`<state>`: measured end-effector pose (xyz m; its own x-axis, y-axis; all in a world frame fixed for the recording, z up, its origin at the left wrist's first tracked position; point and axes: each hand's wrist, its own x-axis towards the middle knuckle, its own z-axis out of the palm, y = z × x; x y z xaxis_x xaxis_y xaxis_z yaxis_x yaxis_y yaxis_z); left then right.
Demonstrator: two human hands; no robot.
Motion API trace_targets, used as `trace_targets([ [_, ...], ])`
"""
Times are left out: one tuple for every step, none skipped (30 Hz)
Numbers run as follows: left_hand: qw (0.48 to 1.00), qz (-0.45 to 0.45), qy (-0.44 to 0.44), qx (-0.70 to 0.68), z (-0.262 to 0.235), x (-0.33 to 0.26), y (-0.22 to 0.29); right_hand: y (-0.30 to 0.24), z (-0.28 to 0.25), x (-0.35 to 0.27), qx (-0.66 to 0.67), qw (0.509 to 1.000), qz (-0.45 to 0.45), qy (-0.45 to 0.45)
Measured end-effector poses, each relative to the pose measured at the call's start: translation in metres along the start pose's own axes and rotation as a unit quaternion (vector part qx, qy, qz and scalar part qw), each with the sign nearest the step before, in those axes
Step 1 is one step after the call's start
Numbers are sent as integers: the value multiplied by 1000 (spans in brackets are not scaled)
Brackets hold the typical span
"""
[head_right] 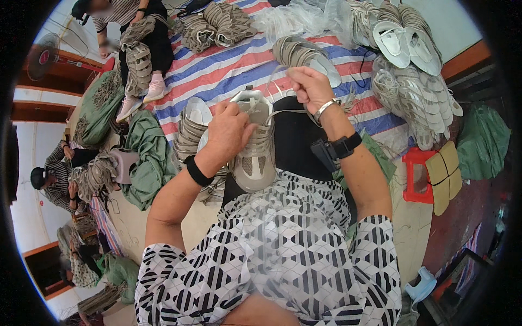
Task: The recorder is inserting and tightening laces on newly manufactured shoes in a production environment.
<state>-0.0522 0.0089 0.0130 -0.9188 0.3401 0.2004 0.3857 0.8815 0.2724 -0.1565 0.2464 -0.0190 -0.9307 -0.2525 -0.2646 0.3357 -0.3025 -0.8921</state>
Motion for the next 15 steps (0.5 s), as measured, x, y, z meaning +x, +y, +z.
trace_targets([
  [1000, 10, 11, -6, 4, 3, -1, 0, -4, -2, 127, 991, 47, -14],
  [1000, 12, 10, -3, 3, 4, -8, 1, -10, 1, 175, 982, 66, 26],
  [997, 18, -21, -79, -3, 3, -21, -3, -22, 6, 178, 982, 65, 25],
  [986, 24, -52, -154, -9, 1, -33, -7, -42, 11, 221, 972, 55, 67],
  [987, 26, -54, -152, -12, -2, -41, -12, -68, 15, 261, 958, 46, 109],
  [976, 50, -66, -204, -18, -6, -48, -21, -105, 19, 294, 949, 25, 107],
  [961, 74, -77, -256, -23, -9, -53, -29, -143, 19, 325, 940, 5, 104],
  [963, 65, -90, -245, -30, -13, -57, -42, -162, 11, 323, 935, -5, 146],
  [962, 73, -89, -248, -32, -9, -58, -52, -214, 2, 371, 901, -32, 222],
  [966, 81, -91, -230, -33, -11, -62, -58, -254, -21, 267, 947, -64, 165],
  [966, 100, -94, -219, -31, -6, -63, -76, -303, -46, 244, 944, -96, 199],
  [965, 106, -94, -223, -29, 1, -63, -93, -334, -65, 222, 939, -125, 229],
  [958, 42, -107, -261, -27, 6, -63, -109, -346, -81, 252, 937, -137, 202],
  [948, -27, -116, -295, -29, 9, -64, -132, -345, -94, 283, 933, -147, 168],
  [949, -32, -115, -291, -32, 17, -58, -152, -330, -105, 305, 931, -160, 119],
])
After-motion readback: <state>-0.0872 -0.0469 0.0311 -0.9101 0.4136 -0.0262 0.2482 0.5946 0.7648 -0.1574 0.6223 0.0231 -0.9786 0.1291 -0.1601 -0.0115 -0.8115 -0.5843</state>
